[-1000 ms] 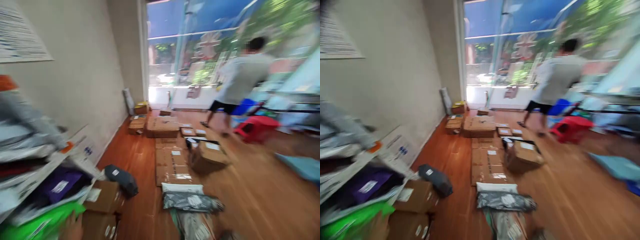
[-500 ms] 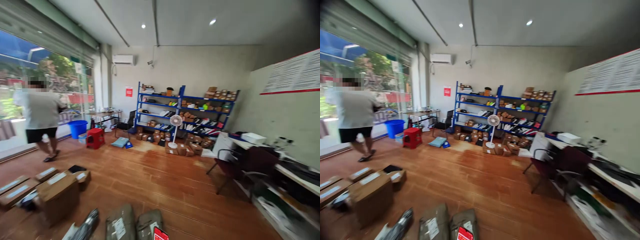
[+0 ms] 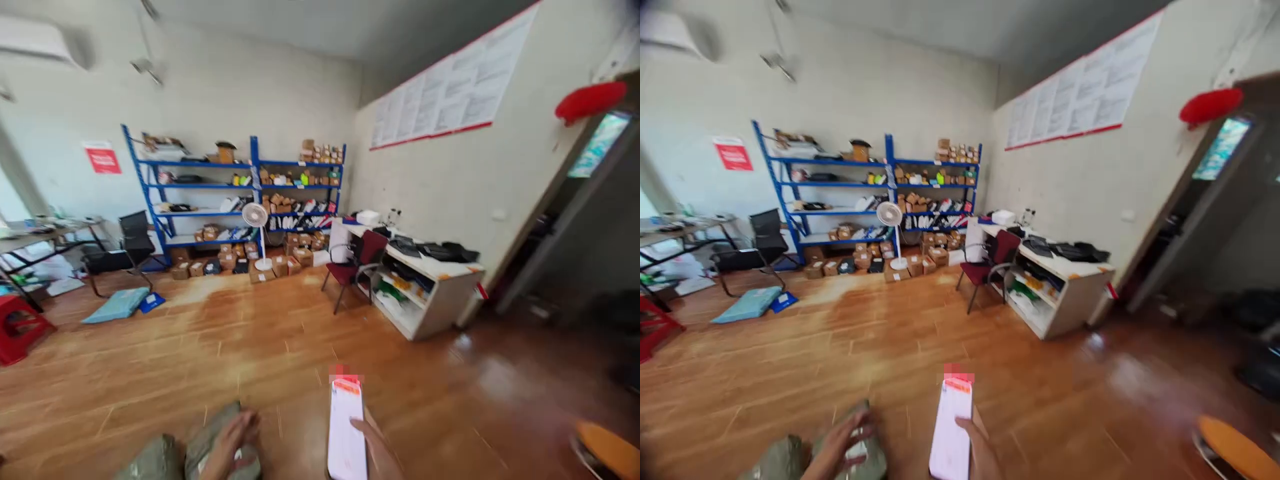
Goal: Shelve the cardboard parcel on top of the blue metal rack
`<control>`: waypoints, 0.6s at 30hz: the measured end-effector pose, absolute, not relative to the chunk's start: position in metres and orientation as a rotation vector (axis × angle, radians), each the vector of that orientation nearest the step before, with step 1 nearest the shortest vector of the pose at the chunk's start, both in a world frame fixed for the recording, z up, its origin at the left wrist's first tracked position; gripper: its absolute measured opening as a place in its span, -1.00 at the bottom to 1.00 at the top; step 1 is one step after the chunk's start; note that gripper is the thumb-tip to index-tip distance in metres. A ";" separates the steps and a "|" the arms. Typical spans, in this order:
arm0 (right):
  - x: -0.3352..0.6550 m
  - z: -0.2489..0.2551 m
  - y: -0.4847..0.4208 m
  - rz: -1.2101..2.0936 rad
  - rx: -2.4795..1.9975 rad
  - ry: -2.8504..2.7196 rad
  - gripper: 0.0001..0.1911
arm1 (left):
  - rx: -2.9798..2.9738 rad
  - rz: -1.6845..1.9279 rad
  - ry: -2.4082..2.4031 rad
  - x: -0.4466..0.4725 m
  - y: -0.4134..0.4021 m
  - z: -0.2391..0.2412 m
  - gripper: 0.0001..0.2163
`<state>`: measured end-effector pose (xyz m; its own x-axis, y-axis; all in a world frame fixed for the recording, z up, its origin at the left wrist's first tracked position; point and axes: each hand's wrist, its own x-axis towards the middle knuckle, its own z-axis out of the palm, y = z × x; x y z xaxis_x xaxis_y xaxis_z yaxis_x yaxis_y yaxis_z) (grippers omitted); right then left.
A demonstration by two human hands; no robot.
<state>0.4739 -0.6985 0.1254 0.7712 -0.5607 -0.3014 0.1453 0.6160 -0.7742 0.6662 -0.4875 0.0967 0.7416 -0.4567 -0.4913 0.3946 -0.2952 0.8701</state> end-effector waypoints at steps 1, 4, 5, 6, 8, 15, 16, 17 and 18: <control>0.479 0.125 -0.704 -0.450 -0.777 0.583 -0.47 | 1.543 -0.970 -0.119 0.658 -0.508 0.099 -0.29; 0.506 0.127 -0.719 -0.565 -0.703 0.560 -0.43 | 1.313 -1.311 -0.239 0.644 -0.572 0.116 -0.13; 0.516 0.128 -0.725 -0.592 -0.677 0.551 -0.41 | 1.258 -1.386 -0.278 0.643 -0.592 0.123 -0.14; 0.526 0.129 -0.730 -0.614 -0.651 0.551 -0.40 | 1.206 -1.441 -0.314 0.642 -0.609 0.129 -0.17; 0.546 0.128 -0.743 -0.663 -0.625 0.566 -0.39 | 1.119 -1.509 -0.363 0.645 -0.637 0.136 -0.24; 0.633 0.114 -0.805 -0.702 -0.659 0.599 -0.41 | 1.062 -1.476 -0.353 0.715 -0.707 0.145 -0.31; 0.649 0.115 -0.814 -0.698 -0.643 0.595 -0.46 | 1.069 -1.461 -0.329 0.731 -0.717 0.147 -0.33; 0.666 0.116 -0.823 -0.693 -0.637 0.596 -0.51 | 1.075 -1.451 -0.307 0.747 -0.727 0.149 -0.34; 0.682 0.118 -0.833 -0.682 -0.650 0.606 -0.54 | 1.079 -1.441 -0.287 0.763 -0.737 0.151 -0.35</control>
